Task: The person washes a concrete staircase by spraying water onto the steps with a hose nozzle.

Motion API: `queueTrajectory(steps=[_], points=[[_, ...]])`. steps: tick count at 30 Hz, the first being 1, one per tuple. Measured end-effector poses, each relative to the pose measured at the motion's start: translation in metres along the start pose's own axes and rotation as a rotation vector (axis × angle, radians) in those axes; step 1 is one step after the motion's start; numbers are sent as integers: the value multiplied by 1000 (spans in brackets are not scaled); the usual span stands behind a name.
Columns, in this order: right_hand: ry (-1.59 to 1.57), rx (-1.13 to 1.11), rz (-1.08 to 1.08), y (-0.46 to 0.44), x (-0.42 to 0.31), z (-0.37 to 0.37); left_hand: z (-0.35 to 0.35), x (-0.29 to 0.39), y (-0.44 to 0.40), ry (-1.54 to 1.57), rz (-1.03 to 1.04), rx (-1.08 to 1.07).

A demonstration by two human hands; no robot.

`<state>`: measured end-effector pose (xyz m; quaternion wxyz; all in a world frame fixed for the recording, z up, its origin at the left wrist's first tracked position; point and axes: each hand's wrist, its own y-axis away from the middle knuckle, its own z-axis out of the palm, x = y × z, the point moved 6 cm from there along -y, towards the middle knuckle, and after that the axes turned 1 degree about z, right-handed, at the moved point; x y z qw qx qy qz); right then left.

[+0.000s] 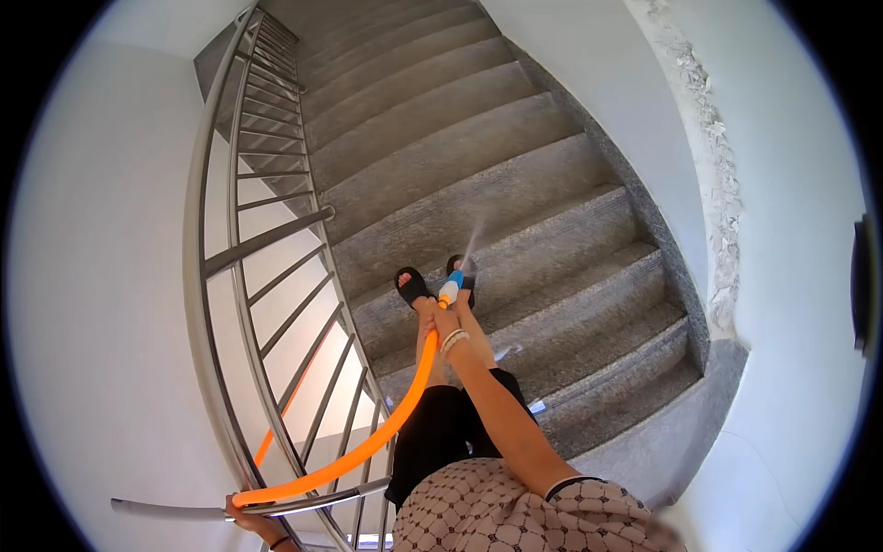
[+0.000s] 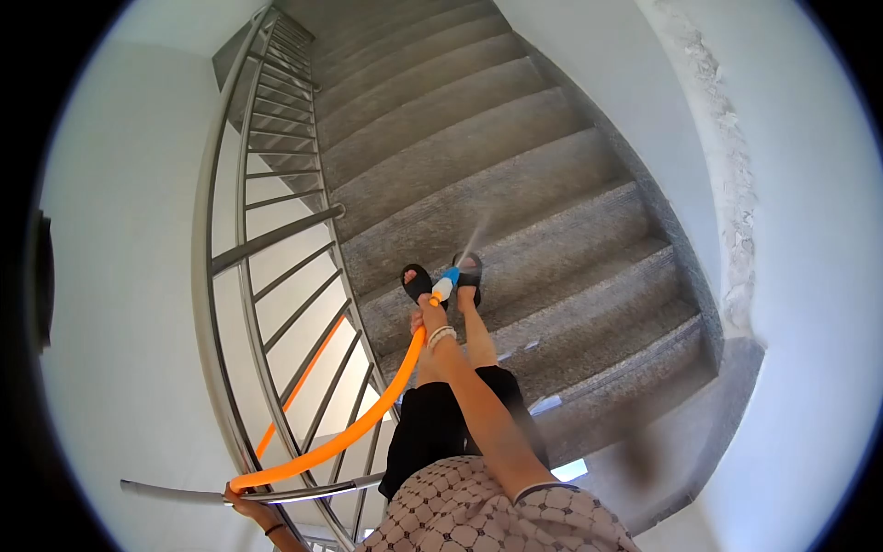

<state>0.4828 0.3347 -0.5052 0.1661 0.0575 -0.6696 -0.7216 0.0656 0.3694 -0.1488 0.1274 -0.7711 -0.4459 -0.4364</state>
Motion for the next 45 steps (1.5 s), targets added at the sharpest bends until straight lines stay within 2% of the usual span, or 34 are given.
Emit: queueTrajectory(steps=[1,2,6,9,11,13,16,17,18,20,25,29,31,33,37,39,40,42,45], points=[[82,54,-70,9,-12,-3,7,2,6,-18,-28,-46],[83,14,-156,20,-23,1,8,3,7,-16,-29,-50],[64,15,-202,45,-32,7,-16,-14,-17,-33,32,5],[62,-87,-99,39,-7,12,-20,-13,-19,-53,110,88],[-26,-157,73,15,19,10,-30,-20,-30,-87,142,82],[-49,-195,115,10,22,10,-27,-20,-26,-54,105,96],[-42,-114,72,4,15,5,-31,-27,-35,-8,73,52],[14,-64,-28,5,7,1,-31,-30,-38,6,79,-1],[72,-13,-130,10,-3,-1,-23,-23,-29,5,76,-3],[93,1,-149,25,-14,0,4,2,1,-39,54,-80],[157,39,-230,52,-46,3,0,3,0,-39,71,17],[163,73,-146,3,-51,-13,-2,2,-2,-27,86,60],[25,3,-124,5,-62,-7,-11,-6,-12,-34,97,48],[13,5,-151,9,-67,-1,-15,-9,-17,-42,108,32],[93,26,-198,37,-64,11,-6,-3,-5,-25,58,65],[320,75,-312,75,-62,14,-1,-1,-1,-8,55,59],[316,77,-315,77,-55,7,-2,1,0,-52,92,55],[126,11,-148,69,-32,-7,3,9,6,-77,142,49],[81,68,-150,25,-17,-37,3,10,6,-73,159,6]])
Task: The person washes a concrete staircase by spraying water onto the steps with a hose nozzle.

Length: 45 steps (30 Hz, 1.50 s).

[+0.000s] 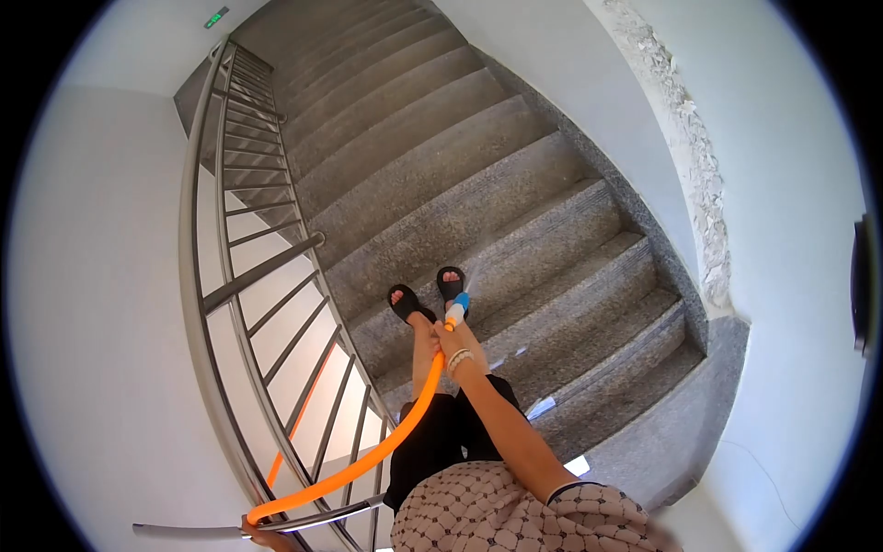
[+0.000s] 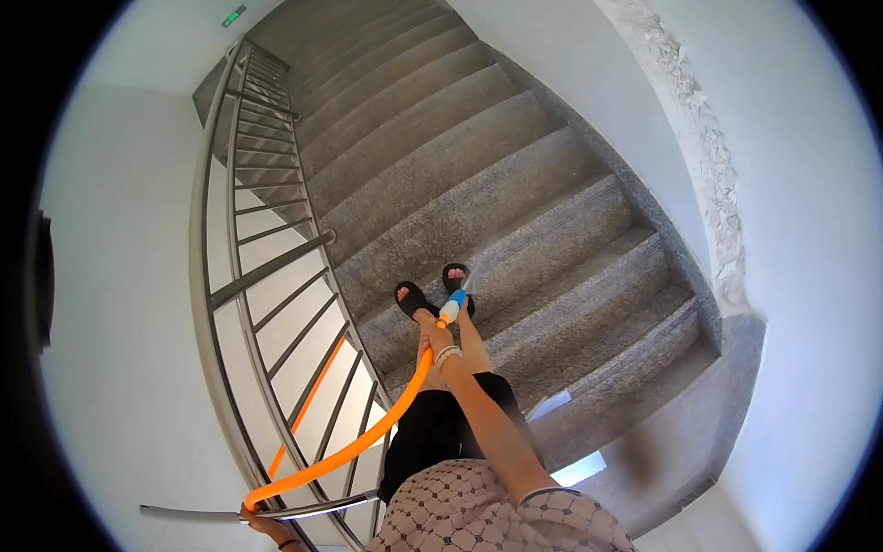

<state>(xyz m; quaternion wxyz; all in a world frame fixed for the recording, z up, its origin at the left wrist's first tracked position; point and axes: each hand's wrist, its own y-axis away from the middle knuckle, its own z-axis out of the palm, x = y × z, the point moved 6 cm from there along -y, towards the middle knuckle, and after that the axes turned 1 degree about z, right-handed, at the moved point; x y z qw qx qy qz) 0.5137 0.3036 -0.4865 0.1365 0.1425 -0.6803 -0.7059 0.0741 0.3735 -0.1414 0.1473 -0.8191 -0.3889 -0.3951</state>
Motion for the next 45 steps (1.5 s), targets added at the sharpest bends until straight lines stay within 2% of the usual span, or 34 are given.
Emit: queueTrajectory(steps=[3,7,9,14,16,17,21,24,26,27,32,35,38,40,43,45], points=[[-40,-26,0,-3,-9,-8,3,6,7,-81,51,44],[-11,-34,-11,-8,-17,-7,-2,-1,-2,-74,69,-3],[-38,-45,-40,-8,-16,-4,-8,-11,-9,-44,36,47],[-83,45,-97,-34,-22,-18,-4,-12,-7,-32,36,-48],[-73,33,-144,-30,-42,-16,-4,-20,-6,129,-64,-10],[-74,32,-145,-27,-49,-13,-18,-35,-19,37,-19,-108],[-105,2,-109,-18,-57,0,-30,-49,-31,31,18,-83],[-76,-7,-126,7,-51,13,-29,-53,-35,46,-35,-94],[-48,-10,-159,34,-55,21,-16,-40,-19,157,-174,-101],[-33,-9,-137,40,-54,23,-16,-41,-19,157,-174,-100],[-33,13,-86,8,-50,13,-15,-36,-14,150,-213,-56],[-89,-73,-75,-11,-54,11,-18,-44,-18,154,-218,-66],[-133,-37,-36,-13,-62,10,-26,-51,-28,97,-139,-112],[-95,-43,-103,-7,-70,14,-26,-52,-28,128,-154,-94],[-154,-57,-63,-4,-71,19,-26,-50,-28,106,-117,-45],[-149,-49,-72,-4,-70,17,-28,-45,-28,-6,-67,-7]])
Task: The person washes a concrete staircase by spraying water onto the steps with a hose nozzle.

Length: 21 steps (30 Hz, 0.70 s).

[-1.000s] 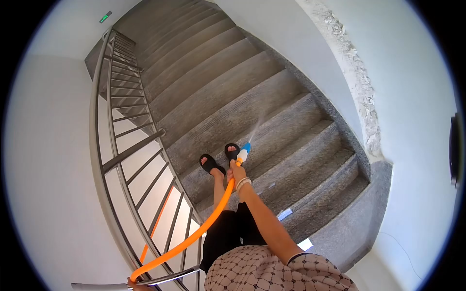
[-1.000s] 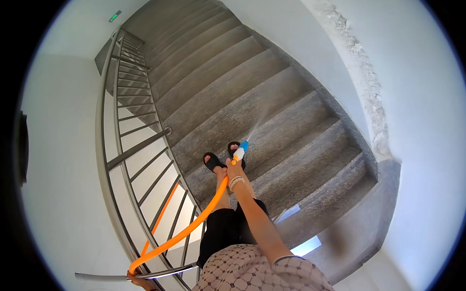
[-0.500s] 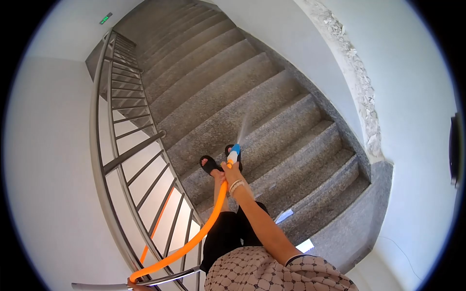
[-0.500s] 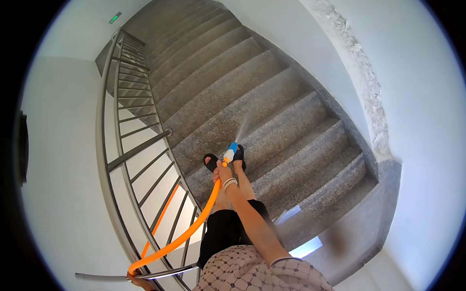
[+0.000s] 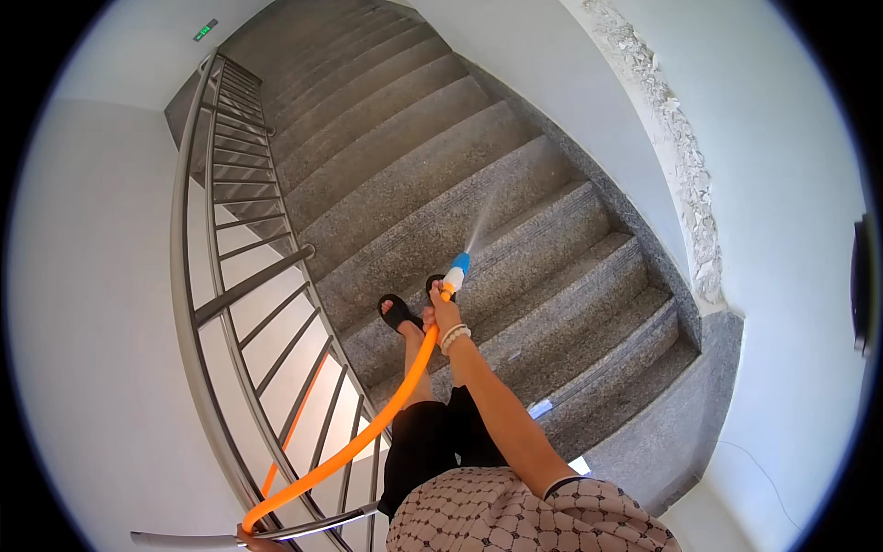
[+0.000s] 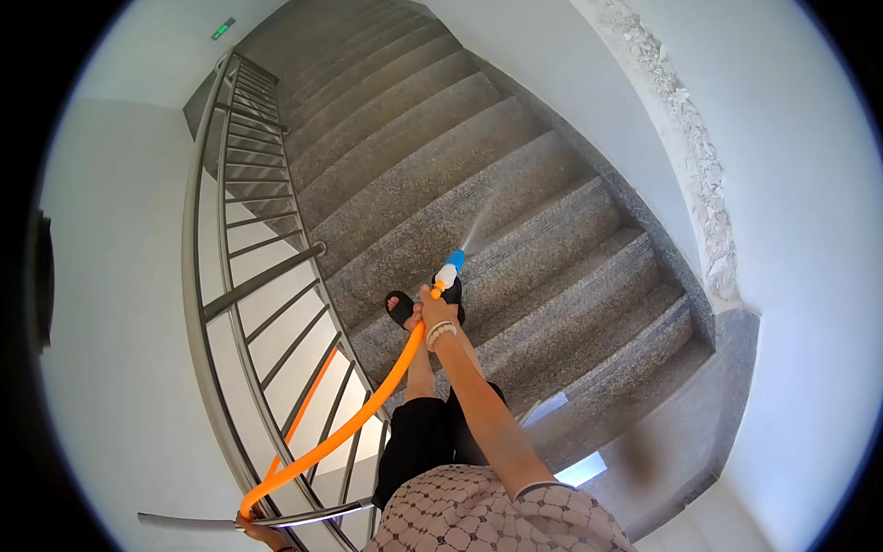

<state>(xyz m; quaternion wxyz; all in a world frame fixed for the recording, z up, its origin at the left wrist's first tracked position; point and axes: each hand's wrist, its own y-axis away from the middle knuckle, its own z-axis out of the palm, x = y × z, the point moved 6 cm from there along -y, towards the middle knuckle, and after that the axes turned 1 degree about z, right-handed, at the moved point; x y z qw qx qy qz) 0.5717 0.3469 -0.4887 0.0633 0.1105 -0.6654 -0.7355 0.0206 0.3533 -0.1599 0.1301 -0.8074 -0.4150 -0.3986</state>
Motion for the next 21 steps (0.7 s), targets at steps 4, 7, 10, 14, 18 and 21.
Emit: queueTrajectory(steps=[4,7,10,14,18,21], points=[[10,57,-58,0,4,-15,2,1,1,-18,27,6],[-71,-9,-55,14,8,-26,7,2,1,59,-10,-73],[-98,41,-11,19,12,-49,8,8,11,86,-56,-22],[-126,53,-30,21,14,-67,7,7,10,52,-33,-30],[-145,55,-26,25,13,-70,10,7,13,93,-73,-58],[-153,54,-19,27,11,-70,4,-2,4,112,-77,-60]])
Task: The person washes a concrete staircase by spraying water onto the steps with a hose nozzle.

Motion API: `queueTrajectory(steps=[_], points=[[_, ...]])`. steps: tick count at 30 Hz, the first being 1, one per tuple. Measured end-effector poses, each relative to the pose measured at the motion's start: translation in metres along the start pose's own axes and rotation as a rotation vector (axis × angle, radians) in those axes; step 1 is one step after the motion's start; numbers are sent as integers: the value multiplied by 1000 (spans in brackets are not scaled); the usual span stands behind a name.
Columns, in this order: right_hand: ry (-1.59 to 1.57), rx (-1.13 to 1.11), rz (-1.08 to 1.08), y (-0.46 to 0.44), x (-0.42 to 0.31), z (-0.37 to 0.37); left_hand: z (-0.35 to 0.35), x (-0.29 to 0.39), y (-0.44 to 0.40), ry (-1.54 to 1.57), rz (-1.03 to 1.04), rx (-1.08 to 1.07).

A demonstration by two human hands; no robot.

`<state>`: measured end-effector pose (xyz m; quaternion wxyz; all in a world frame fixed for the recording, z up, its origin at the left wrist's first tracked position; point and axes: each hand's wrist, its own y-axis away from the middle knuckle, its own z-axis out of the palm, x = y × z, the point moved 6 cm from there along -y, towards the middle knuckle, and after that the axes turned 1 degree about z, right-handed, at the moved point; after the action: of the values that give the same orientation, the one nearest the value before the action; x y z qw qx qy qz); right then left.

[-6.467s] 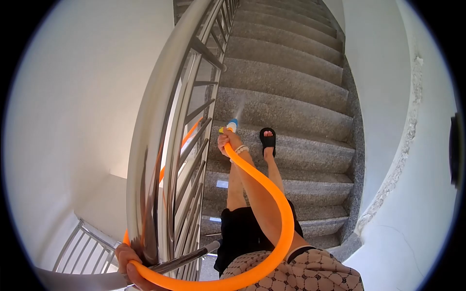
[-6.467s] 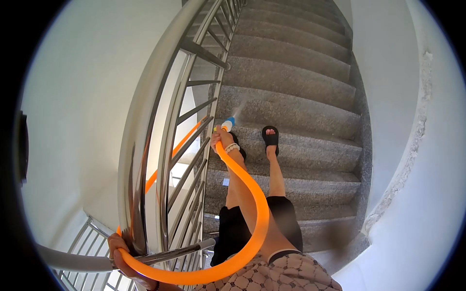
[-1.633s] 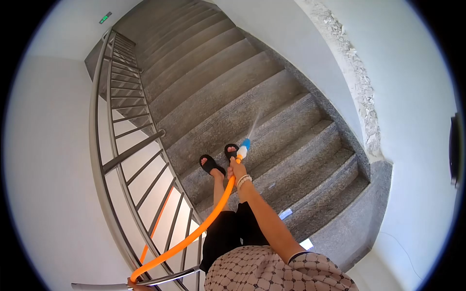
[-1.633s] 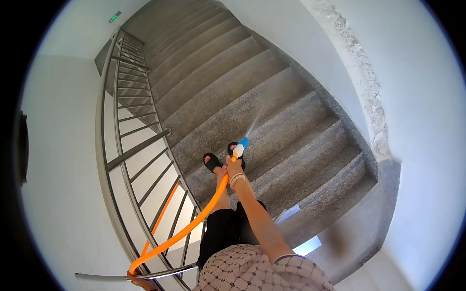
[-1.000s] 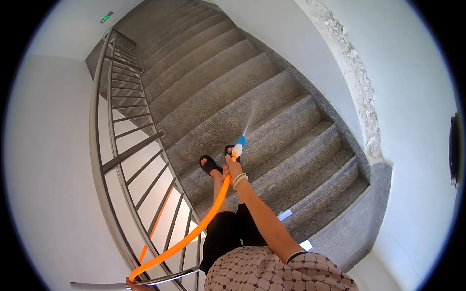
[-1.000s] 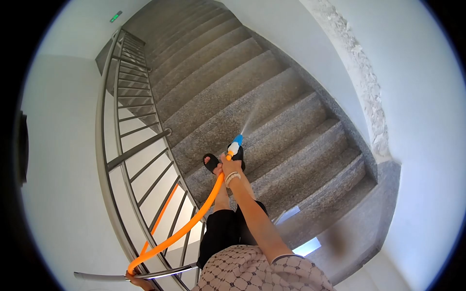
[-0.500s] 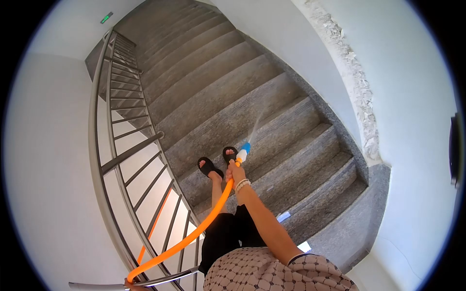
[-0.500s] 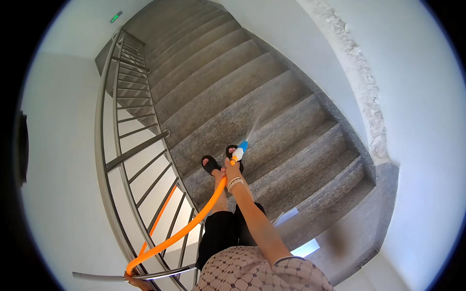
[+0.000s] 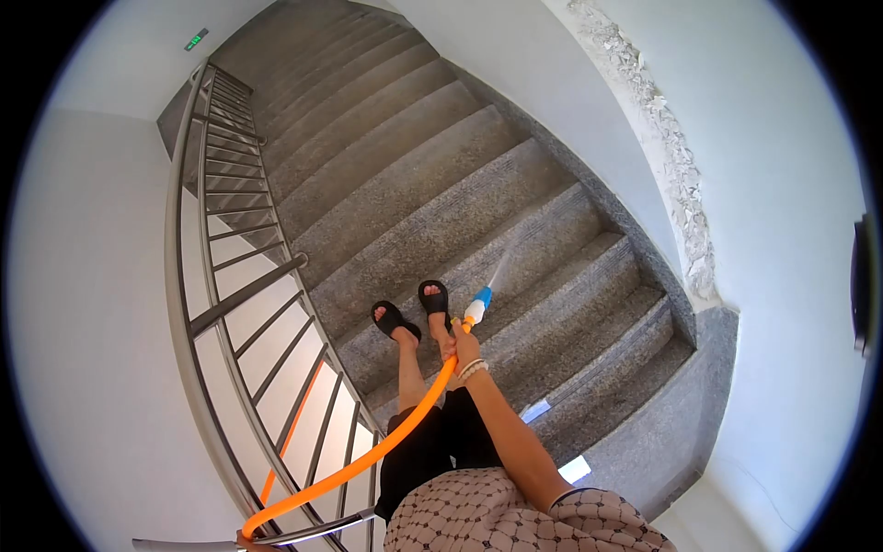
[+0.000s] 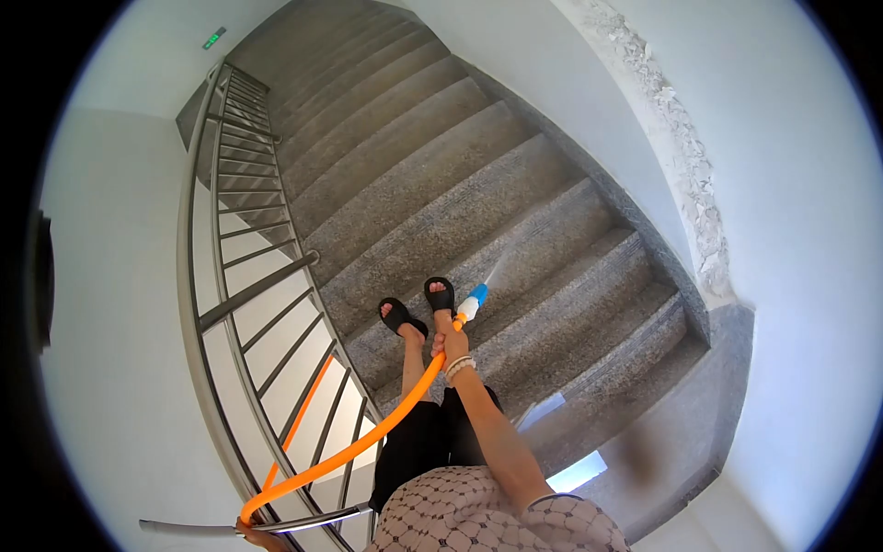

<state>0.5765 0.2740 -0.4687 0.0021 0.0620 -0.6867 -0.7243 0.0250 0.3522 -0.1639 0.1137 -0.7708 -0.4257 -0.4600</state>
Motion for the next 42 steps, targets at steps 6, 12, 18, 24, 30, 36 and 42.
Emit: queueTrajectory(steps=[6,12,18,24,30,36,42], points=[[-19,-28,-42,4,-4,3,-8,-13,-13,20,14,-71],[18,-13,-74,19,-11,3,-2,-9,-6,54,-13,-43],[75,2,-75,27,-14,5,9,5,4,-22,33,-23],[-8,30,-89,23,-6,-20,-2,-2,-6,-3,53,-25],[-26,77,-64,27,-9,-21,2,10,0,-87,187,14],[22,101,-83,33,-14,-17,26,31,26,-94,91,91],[62,58,-86,31,-12,-20,34,36,35,-36,37,59]])
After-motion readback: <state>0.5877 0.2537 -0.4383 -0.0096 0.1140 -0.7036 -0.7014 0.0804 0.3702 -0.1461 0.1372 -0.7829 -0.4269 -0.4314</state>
